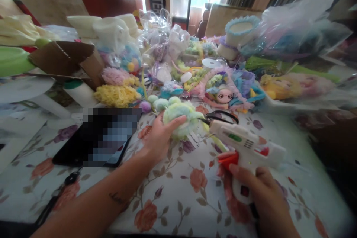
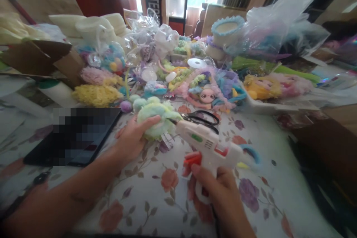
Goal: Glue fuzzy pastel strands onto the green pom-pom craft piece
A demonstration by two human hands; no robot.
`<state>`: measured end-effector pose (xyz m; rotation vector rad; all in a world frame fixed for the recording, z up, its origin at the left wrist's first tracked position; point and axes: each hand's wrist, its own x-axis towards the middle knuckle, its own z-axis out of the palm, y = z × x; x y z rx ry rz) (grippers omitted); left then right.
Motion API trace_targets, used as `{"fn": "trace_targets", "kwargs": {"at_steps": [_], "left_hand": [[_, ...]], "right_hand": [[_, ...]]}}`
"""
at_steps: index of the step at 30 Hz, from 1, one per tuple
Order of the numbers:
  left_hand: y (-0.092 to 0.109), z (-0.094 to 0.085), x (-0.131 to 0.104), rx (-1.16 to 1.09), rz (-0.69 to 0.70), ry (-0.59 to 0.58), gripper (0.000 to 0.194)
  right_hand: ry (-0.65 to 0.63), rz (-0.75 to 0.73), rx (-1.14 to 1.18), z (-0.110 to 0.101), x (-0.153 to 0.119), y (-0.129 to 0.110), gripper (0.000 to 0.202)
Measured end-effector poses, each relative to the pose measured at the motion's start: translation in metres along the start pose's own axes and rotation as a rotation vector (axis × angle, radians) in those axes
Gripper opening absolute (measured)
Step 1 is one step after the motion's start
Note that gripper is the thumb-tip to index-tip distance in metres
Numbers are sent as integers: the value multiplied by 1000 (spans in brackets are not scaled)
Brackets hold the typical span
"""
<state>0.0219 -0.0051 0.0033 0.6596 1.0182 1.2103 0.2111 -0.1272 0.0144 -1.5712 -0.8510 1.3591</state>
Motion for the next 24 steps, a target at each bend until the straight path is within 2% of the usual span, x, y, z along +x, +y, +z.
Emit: {"fn": "trace_targets", "kwargs": {"at_steps": [3, 5, 10, 16, 24], "left_hand": [[-2, -2, 1, 28, 13, 6, 51], [-5, -3, 2, 24, 7, -15, 53], [-5, -1, 0, 8, -5, -65, 56], [6, 7, -9, 88, -4, -42, 44], [1, 5, -7, 85, 22, -56, 43]], "right_hand": [[0, 132, 10, 10, -3, 9, 36], [20, 120, -20, 12, -5, 12, 32], [65, 66, -39, 17, -6, 13, 38], [33, 32, -58, 17, -4, 13, 42], [15, 42, -90, 17, -5, 11, 44]]}}
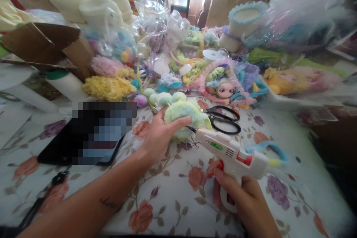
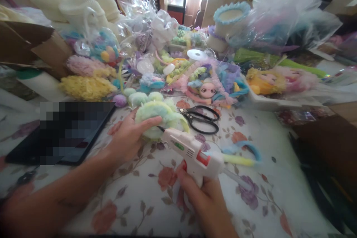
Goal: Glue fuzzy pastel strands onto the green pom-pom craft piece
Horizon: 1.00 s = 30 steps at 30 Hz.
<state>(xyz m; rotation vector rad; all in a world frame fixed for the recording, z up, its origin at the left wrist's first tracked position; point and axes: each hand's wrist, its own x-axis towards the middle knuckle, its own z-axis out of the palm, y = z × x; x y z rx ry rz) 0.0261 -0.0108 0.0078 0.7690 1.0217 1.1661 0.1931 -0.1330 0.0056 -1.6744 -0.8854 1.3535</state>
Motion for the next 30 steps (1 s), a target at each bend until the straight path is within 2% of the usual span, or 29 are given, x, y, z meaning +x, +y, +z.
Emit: {"fn": "trace_targets", "kwargs": {"at_steps": [5, 13, 20, 26, 30], "left_hand": [[-2, -1, 0, 6, 7, -8, 41], [-1, -1, 1, -3, -21, 18, 40], [-5, -3, 1, 1, 10, 5, 39], [-7, -4, 0, -16, 36, -13, 47], [-5, -2, -1, -11, 29, -4, 47]], "right_hand": [[30, 50, -6, 1, -1, -2, 47], [26, 27, 7, 1, -1, -1, 46], [41, 23, 17, 1, -1, 0, 44], [25, 36, -41, -2, 0, 3, 54], [45, 40, -58, -3, 1, 4, 53]]}}
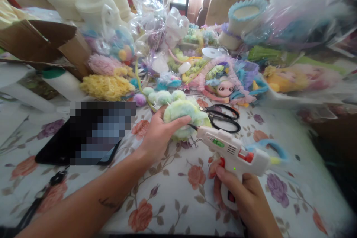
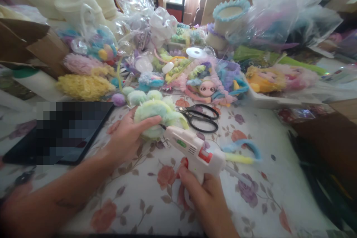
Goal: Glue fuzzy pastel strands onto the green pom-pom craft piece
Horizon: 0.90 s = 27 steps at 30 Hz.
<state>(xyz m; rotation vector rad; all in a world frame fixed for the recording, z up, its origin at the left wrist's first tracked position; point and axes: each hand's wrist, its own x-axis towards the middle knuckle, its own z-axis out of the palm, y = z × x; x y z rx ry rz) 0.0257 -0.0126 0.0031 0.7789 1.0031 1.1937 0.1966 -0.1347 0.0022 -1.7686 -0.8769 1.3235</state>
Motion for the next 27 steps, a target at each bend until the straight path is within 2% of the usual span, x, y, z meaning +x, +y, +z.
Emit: {"fn": "trace_targets", "kwargs": {"at_steps": [4, 9, 14, 19, 27], "left_hand": [[2, 1, 0, 7, 13, 10, 47], [2, 1, 1, 4, -1, 21, 46], [-3, -2, 3, 13, 3, 21, 45], [-1, -1, 2, -5, -6, 22, 50], [-1, -1, 1, 1, -1, 30, 50]], "right_hand": [[-6, 8, 12, 1, 0, -2, 59], [-7, -18, 53, 4, -2, -4, 47], [-32, -21, 14, 4, -1, 0, 45], [0, -25, 19, 4, -1, -1, 43], [5, -13, 2, 2, -1, -2, 50]]}}
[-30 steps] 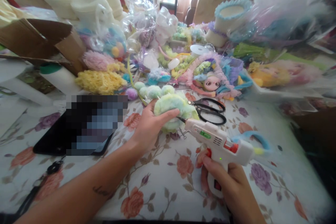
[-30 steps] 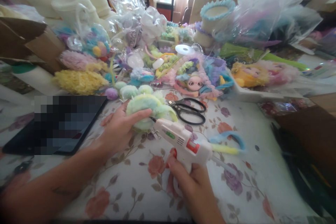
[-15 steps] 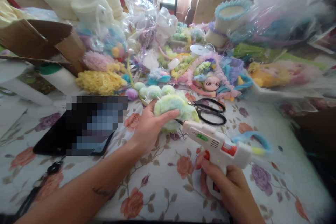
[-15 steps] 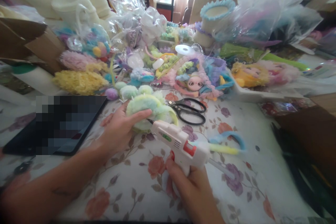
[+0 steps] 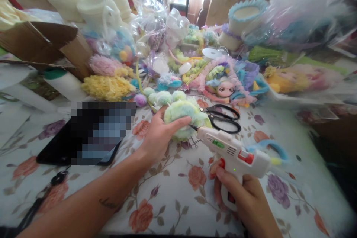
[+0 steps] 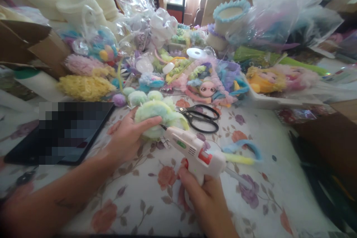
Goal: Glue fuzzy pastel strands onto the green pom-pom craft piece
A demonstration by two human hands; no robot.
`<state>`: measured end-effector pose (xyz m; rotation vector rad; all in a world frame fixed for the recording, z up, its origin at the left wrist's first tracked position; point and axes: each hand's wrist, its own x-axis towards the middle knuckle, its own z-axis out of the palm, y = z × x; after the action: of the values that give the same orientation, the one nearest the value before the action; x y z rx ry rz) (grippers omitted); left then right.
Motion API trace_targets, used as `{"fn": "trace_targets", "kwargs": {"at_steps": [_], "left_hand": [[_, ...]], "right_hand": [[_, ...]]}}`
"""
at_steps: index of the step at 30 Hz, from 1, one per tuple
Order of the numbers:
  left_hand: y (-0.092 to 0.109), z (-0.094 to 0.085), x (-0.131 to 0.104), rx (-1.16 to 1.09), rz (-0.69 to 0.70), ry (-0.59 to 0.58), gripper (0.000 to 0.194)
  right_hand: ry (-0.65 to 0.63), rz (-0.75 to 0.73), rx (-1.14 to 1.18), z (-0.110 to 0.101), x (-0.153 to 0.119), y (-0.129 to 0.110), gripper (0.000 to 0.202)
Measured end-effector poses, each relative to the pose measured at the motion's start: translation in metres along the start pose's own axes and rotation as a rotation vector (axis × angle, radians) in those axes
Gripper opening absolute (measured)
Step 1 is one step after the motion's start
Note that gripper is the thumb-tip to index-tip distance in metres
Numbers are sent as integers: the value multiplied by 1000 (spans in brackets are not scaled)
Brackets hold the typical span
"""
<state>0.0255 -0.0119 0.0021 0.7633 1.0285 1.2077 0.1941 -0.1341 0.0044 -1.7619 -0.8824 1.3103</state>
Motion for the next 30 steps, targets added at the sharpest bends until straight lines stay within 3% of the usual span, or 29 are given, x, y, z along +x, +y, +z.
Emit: {"fn": "trace_targets", "kwargs": {"at_steps": [8, 15, 24, 27, 30], "left_hand": [[-3, -2, 2, -10, 14, -7, 52], [-3, -2, 1, -10, 16, 13, 49], [-1, -2, 3, -1, 7, 0, 50], [5, -2, 3, 19, 6, 32, 47], [16, 0, 0, 92, -3, 98, 37]], "right_hand": [[20, -38, -8, 0, 2, 4, 53], [31, -65, 35, 2, 1, 0, 37], [1, -57, 155, 2, 3, 2, 45], [-41, -79, 209, -8, 8, 4, 43], [83, -187, 191, -39, 18, 4, 41]]}}
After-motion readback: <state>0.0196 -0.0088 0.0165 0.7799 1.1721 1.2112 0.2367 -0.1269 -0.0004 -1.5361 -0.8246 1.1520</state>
